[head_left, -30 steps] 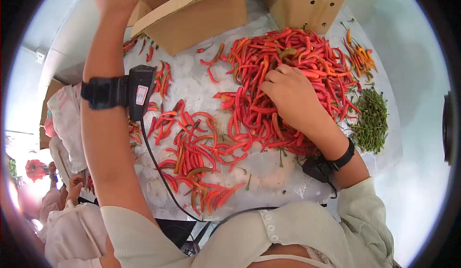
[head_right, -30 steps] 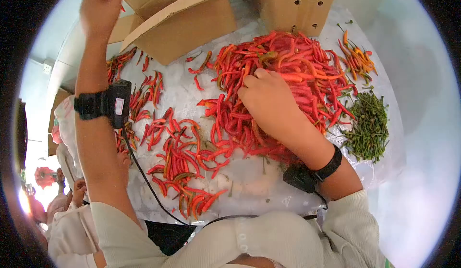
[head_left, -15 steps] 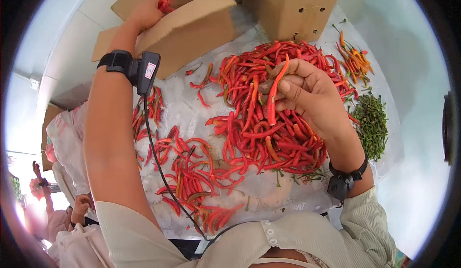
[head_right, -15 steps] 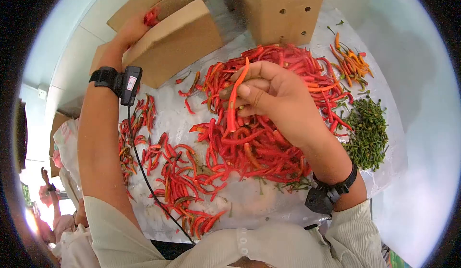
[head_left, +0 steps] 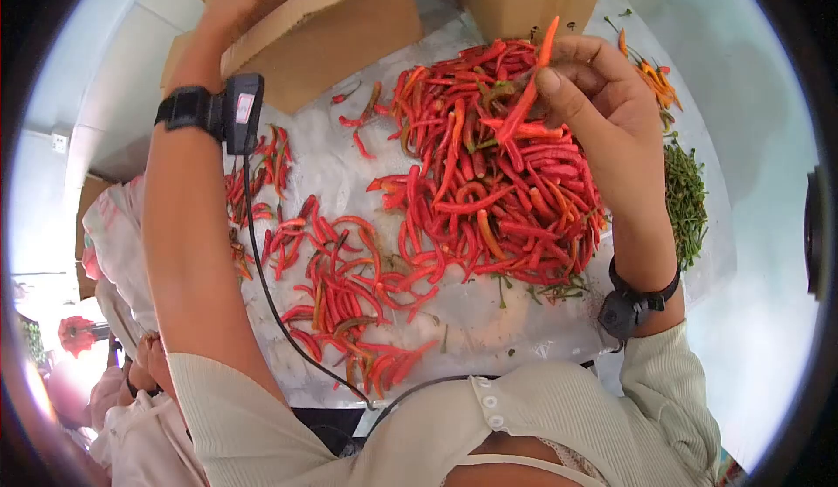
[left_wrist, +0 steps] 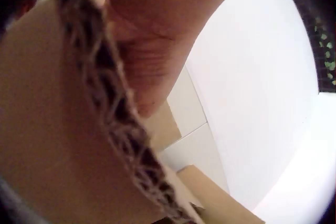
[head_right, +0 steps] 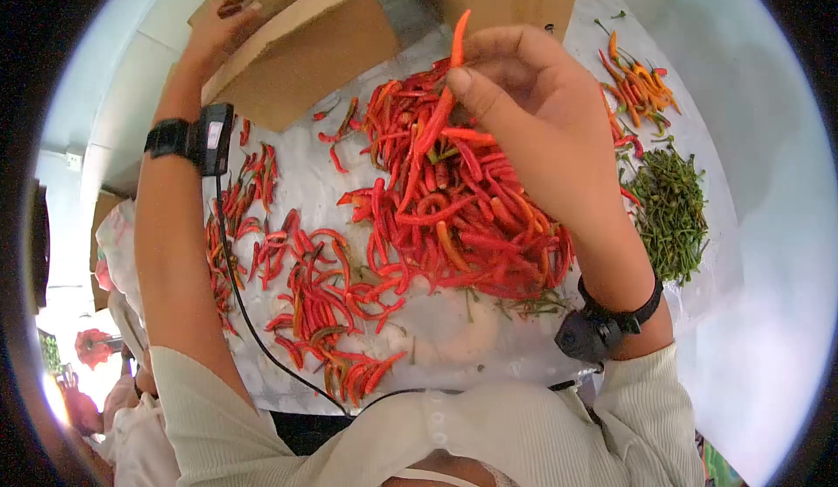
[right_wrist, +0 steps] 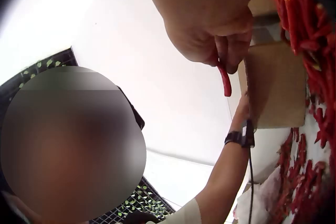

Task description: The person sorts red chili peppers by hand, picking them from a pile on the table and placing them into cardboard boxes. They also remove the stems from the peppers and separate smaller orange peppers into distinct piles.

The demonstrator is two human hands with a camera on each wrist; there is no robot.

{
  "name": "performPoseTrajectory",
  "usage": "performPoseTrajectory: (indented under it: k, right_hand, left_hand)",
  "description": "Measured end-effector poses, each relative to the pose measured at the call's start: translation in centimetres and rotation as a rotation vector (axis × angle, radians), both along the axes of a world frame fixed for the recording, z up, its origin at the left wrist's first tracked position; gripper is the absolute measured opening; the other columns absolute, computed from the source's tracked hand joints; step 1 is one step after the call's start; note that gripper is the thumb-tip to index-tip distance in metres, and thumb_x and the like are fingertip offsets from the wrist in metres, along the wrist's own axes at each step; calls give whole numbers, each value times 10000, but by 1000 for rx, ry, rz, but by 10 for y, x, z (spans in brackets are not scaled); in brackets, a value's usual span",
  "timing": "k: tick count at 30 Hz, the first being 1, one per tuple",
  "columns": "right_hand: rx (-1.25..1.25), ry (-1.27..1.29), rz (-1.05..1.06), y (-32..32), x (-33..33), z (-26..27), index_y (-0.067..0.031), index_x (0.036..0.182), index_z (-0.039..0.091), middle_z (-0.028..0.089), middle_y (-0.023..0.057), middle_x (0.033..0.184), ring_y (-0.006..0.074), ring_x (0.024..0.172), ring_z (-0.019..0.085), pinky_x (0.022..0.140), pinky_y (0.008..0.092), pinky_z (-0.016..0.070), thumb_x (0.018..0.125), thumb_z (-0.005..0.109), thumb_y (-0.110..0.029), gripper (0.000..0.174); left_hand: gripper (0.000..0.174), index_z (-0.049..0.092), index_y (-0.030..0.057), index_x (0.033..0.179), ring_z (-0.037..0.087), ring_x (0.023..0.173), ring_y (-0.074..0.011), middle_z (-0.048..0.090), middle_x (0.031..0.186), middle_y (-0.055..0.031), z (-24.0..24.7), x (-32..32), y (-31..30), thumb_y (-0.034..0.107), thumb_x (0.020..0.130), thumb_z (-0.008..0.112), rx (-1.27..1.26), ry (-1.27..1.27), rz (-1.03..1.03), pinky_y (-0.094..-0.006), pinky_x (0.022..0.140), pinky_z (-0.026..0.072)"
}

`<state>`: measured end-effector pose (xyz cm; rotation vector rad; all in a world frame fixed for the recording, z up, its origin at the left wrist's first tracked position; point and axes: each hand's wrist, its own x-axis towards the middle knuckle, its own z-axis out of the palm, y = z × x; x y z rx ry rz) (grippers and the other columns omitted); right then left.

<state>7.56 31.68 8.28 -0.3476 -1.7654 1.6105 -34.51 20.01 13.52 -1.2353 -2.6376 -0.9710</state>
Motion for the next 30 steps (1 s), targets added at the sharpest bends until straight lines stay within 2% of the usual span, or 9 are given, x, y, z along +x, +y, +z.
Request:
performPoseTrajectory:
  k: [4,7,8,16,19,22,25,26,30]
  right_hand:
    - [946,-322,-216,-3,4,-2,-63,942,620,636,151,874,327,804,610,702,400,487,779,606,-97,167]
    - [1238,-396,-188,-6,1,-22,-55,894,614,626,146,849,331,832,603,717,426,479,768,585,-89,134]
    - [1304,-449,-149,-10,1,-24,-51,861,607,611,142,845,327,854,589,727,419,473,758,577,-72,109]
    - [1138,-283,188,-62,7,-28,-40,900,611,584,126,854,310,863,569,767,406,462,737,637,-107,178]
    - [1139,-352,248,-71,14,-28,-39,918,615,588,127,867,311,871,569,771,407,459,731,653,-124,209]
    - [1095,-341,371,-78,20,-29,-32,955,611,593,121,898,306,895,568,778,398,460,727,667,-120,251]
    - [1042,-348,572,-100,27,-35,-23,1025,601,593,116,950,297,928,565,789,385,462,719,687,-101,327]
    - [1068,-330,619,-115,27,-41,-26,1034,598,589,114,954,296,927,563,787,386,464,716,688,-103,339]
    - [1069,-300,726,-165,19,-58,-36,1033,594,565,112,935,294,910,557,780,390,471,712,686,-114,343]
  left_hand:
    - [507,571,17,1179,550,1052,-160,599,1155,-94,32,52,-48,316,795,713,295,-29,-46,-305,908,420]
    - [243,553,126,1130,563,971,-238,600,1068,-119,43,200,-86,116,887,547,425,-119,-63,-341,912,424]
    - [291,572,68,1132,577,966,-192,618,1058,-103,37,208,-104,180,866,605,479,-165,-58,-308,886,433]
    - [460,562,18,1143,603,913,-171,624,1032,-93,-53,323,-233,221,773,746,200,-369,276,-307,762,483]
    - [609,515,35,1215,535,1076,-247,555,1144,-141,-85,356,-270,218,700,785,-86,-265,317,-362,879,448]
    - [831,432,123,1322,435,1192,-235,429,1297,-79,-106,380,-303,257,606,833,-192,-236,284,-395,907,438]
    - [918,409,46,1321,423,1188,-353,424,1279,-203,-114,404,-304,228,536,848,-117,-375,320,-419,1019,337]
    - [971,389,47,1337,424,1184,-370,399,1295,-218,-126,406,-307,203,502,860,-163,-218,273,-418,1023,340]
    - [926,420,42,1313,446,1159,-355,433,1234,-193,-121,412,-287,134,498,849,-190,-221,342,-405,986,379]
